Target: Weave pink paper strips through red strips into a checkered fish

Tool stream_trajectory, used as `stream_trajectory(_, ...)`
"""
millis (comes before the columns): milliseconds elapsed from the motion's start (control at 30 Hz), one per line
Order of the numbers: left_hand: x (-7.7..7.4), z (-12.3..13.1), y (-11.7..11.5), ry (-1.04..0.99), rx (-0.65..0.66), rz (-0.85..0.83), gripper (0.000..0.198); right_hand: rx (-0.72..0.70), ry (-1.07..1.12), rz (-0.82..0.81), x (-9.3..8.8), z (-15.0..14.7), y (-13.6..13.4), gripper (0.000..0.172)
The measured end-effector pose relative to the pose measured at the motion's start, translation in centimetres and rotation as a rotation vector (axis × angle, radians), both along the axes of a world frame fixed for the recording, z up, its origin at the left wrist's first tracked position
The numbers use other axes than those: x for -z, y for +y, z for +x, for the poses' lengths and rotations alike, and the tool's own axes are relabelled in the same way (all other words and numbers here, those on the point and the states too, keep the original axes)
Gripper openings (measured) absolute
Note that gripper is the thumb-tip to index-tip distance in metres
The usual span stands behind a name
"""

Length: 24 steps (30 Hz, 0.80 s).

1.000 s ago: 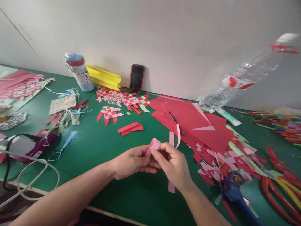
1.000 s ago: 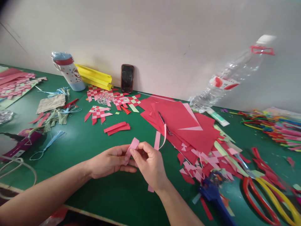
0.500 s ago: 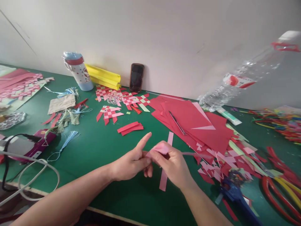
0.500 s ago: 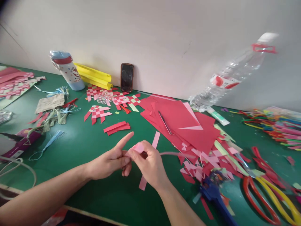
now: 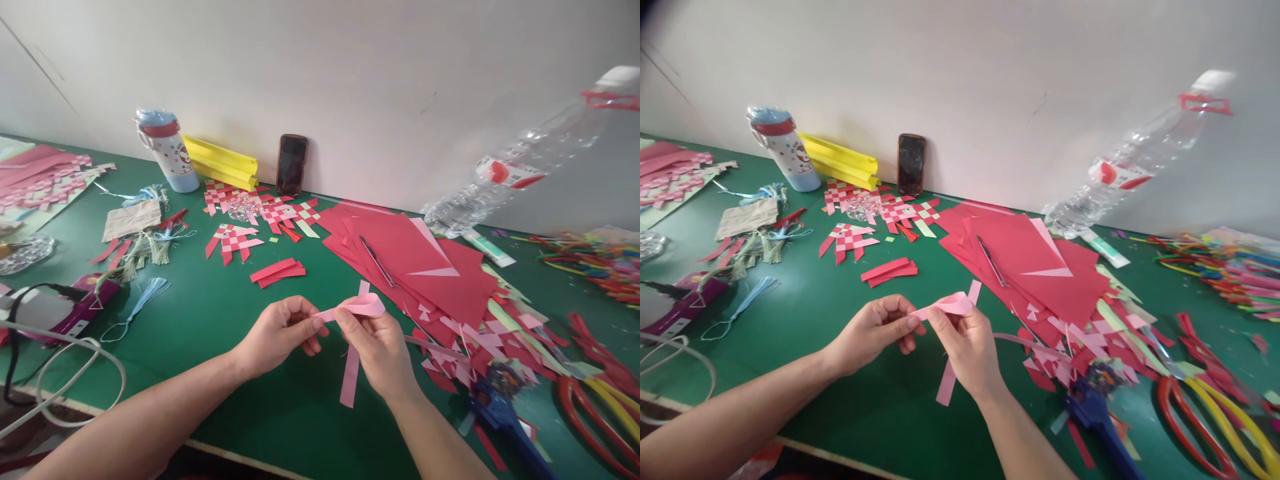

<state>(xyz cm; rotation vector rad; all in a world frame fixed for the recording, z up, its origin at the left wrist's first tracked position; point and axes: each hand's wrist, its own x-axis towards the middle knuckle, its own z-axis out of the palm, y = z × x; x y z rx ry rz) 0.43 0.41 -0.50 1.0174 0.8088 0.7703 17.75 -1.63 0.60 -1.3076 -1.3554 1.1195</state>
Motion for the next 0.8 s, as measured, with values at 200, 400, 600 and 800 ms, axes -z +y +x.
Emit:
stream_trajectory(200,-0.41,-0.08,-0.12,0.035,-0.032,0.077,0.043,-0.1,-0.142,0.076,-0.03,-0.17,0.14,0.031)
stream_trajectory(400,-0.19,-0.08,-0.08,-0.059,-0.018,-0.026,0.045,-0.034,-0.202,0.231,-0.09,-0.3,0.14,0.025)
stream_trajectory(600,-0.41,0.05,-0.09,-0.056,-0.019,-0.076,0.047,0.007,-0.243,0.338,0.03,-0.74,-0.17,0.02)
stream_trajectory(800,-0.41,0.09,-0.2,-0.062,0.002,-0.1,0.052,0.053,-0.265,0.376,0.51,-0.68,-0.11,0.015)
